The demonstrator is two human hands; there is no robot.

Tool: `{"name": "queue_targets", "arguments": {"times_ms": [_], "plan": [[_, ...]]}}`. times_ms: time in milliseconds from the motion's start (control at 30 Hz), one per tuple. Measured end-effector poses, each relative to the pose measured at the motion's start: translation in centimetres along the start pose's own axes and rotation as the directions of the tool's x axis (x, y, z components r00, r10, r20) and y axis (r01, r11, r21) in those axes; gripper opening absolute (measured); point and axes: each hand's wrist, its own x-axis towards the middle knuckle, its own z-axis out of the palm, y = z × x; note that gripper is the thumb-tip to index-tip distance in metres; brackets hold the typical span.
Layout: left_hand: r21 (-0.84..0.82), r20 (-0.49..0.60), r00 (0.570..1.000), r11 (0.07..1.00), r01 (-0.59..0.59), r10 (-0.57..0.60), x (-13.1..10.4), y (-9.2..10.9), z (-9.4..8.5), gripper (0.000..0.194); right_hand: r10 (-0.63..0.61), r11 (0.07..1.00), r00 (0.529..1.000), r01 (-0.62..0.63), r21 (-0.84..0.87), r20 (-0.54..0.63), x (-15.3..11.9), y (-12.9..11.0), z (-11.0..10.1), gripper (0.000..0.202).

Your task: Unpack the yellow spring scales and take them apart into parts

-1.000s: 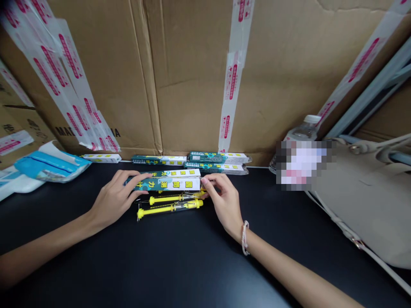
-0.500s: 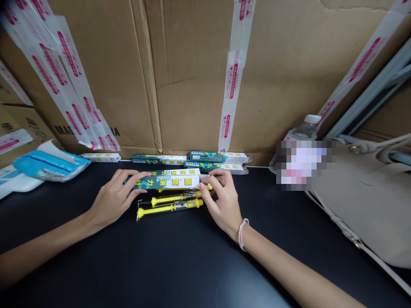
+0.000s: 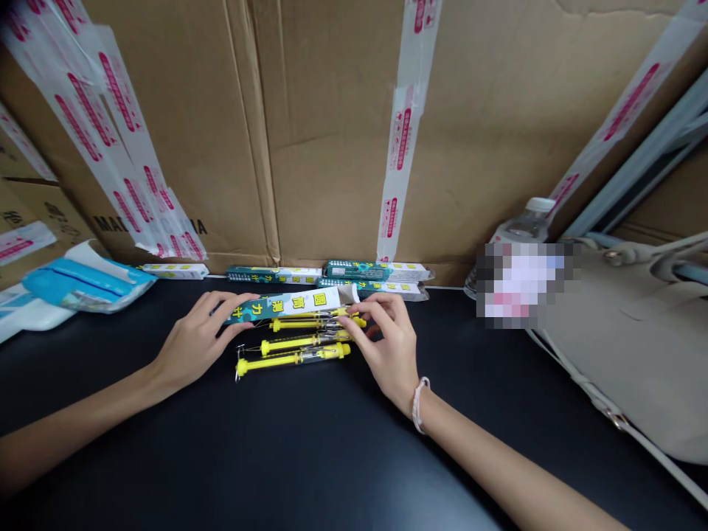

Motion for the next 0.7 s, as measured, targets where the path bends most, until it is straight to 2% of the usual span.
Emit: {"name": "queue_targets", "arguments": {"times_ms": [167,467,633,700], "plan": [[-0.024,0.001,1.0,0.999,0.024,-0.024,0.0,0.2,-0.2,0.041,-0.038,0.999,0.999,0.038,-0.018,-0.027,-0.1,-0.5,-0.1,0.011],[-0.011,0.001,0.998,0.998,0.056,-0.056,0.2,0.1,0.0,0.039,-0.047,0.997,0.998,0.049,-0.058,0.036,0.0,-0.2,0.0,0.026],[0.013,-0.003,0.999,0.999,0.033,-0.033,0.2,0.1,0.0,0.04,-0.018,0.994,0.999,0.023,-0.105,0.051,-0.4,0.5,0.4,0.033],[0.039,-0.006,1.0,0.999,0.001,0.0,0.2,0.1,0.0,0.041,-0.013,0.995,0.999,0.018,-0.1,0.052,-0.4,0.6,0.4,0.03]]}}
